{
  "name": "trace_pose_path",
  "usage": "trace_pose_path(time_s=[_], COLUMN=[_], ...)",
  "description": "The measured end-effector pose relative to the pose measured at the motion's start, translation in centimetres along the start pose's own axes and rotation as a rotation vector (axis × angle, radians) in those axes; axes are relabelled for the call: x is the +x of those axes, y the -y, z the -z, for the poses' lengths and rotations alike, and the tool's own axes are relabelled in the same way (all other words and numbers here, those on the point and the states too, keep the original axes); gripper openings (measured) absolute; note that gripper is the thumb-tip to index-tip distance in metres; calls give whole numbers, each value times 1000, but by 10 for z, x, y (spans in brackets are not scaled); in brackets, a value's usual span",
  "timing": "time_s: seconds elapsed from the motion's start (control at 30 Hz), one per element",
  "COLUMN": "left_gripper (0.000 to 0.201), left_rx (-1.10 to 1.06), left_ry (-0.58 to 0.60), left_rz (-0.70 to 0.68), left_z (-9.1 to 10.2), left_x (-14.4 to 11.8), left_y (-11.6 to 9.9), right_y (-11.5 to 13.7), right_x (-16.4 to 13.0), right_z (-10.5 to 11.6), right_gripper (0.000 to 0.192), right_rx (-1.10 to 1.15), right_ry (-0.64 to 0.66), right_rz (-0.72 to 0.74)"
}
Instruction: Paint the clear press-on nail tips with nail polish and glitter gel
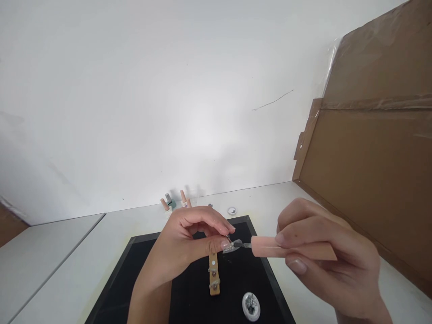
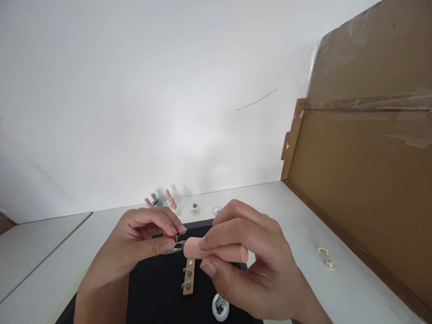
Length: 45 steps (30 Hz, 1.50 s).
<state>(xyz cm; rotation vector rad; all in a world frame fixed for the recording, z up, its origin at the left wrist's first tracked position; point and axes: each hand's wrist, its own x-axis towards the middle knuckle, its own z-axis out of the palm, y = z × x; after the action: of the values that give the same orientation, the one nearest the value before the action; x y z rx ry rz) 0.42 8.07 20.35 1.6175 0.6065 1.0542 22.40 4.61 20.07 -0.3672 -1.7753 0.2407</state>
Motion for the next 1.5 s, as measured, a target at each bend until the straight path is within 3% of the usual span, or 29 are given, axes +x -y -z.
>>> trace_pose_path(time_s=[0.63, 1.5], left_gripper=[19, 7], left_rx=[33, 9], left_ry=[22, 11], left_rz=[8, 12], left_z=[-2, 0], left_x=[2, 0], left_y=[0, 2], right_y=[2, 3], right_x=[1, -1], right_z=[0, 0], right_gripper=[9, 14], right_rx=[9, -51], right_ry=[29, -35], right_rz=[-9, 10])
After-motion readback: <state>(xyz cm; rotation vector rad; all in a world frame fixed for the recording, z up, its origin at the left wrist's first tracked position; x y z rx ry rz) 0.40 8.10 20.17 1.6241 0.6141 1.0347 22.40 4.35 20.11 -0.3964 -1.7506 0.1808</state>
